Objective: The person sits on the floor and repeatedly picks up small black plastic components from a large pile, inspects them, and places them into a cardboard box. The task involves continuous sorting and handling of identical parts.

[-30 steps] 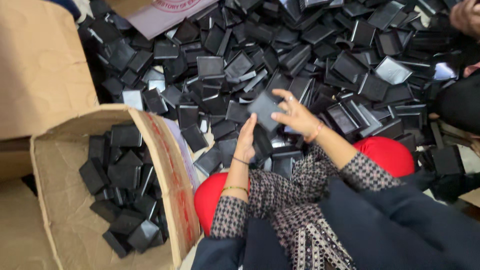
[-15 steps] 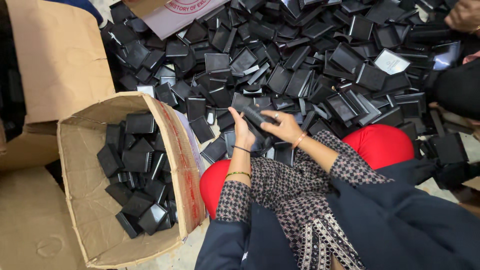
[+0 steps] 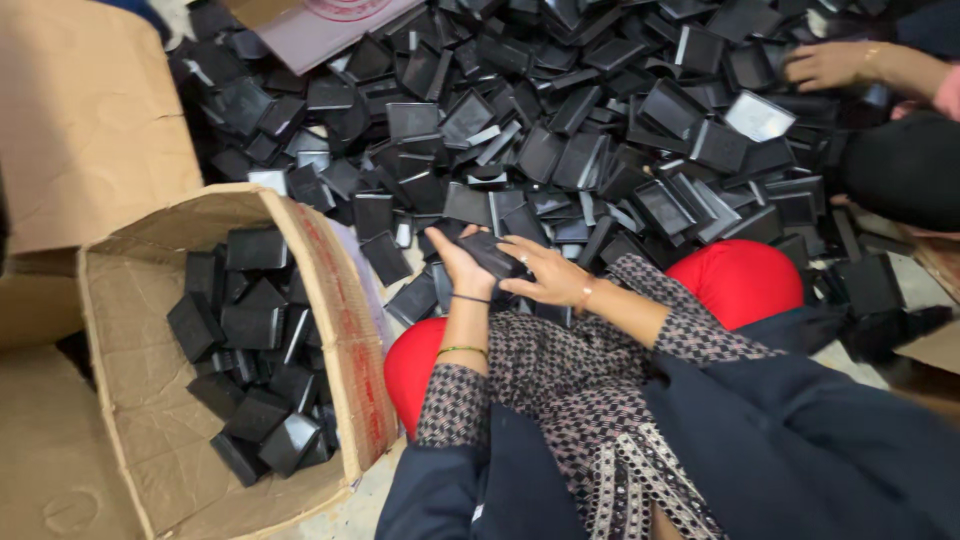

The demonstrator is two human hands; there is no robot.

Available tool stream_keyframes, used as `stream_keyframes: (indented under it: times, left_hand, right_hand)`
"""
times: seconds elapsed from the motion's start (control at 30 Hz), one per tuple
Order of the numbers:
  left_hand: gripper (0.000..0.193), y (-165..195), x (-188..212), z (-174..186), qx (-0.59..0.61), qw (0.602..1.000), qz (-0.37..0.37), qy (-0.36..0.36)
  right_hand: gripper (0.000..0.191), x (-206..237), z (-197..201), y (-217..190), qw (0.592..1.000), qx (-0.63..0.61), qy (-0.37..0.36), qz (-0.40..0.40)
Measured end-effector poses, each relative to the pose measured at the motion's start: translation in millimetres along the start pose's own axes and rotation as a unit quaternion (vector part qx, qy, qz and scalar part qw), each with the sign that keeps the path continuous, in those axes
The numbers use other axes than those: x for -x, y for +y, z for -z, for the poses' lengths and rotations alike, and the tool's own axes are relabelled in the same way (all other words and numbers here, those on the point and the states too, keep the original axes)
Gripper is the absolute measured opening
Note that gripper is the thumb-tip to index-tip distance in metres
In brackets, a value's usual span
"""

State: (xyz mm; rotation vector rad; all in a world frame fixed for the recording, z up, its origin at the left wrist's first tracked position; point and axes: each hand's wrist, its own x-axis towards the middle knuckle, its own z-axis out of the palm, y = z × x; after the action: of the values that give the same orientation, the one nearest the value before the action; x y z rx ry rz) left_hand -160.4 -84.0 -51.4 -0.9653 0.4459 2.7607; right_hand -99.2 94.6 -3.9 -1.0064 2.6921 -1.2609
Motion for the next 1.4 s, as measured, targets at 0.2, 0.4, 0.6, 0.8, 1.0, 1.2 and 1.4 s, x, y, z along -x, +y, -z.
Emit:
stream_keyframes:
  times: [0.2,0.4,0.6,0.8,1.0,1.2,1.4]
  left_hand:
    - [0.078,0,5,12,0.047,0.999,-0.001,-0.014]
    - [0.064,-22,58,5,-0.351,0.852,-0.386,-0.041]
    - [0.072,92,201,0,-0.532,0.431,-0.726,0.068]
    - [0.075,227,288,55,-0.554,0.157,-0.723,0.382]
    - [0.044,126,244,25,-0.617,0.303,-0.698,0.201]
    - [0.076,-61,93,-33,-0.316,0.912,-0.187,-0.181]
    - [0.058,-28,40,13,-0.128,0.978,-0.143,-0.083]
  right_hand:
    - [0.079,-1,17,-10,0.993,0.070,0.027,0.090]
    - [0.041,12,24,-45,0.982,-0.143,0.063,-0.105]
    - [0.038,31,69,-29,0.981,-0.172,0.017,-0.092]
    - [0.042,81,134,97,0.865,0.320,-0.002,-0.386]
    - [0.022,85,120,100,0.917,0.227,0.150,-0.291]
    - [0.022,28,70,-30,0.982,-0.172,0.013,-0.081]
    - [0.034,5,128,43,0.972,0.099,0.176,-0.123]
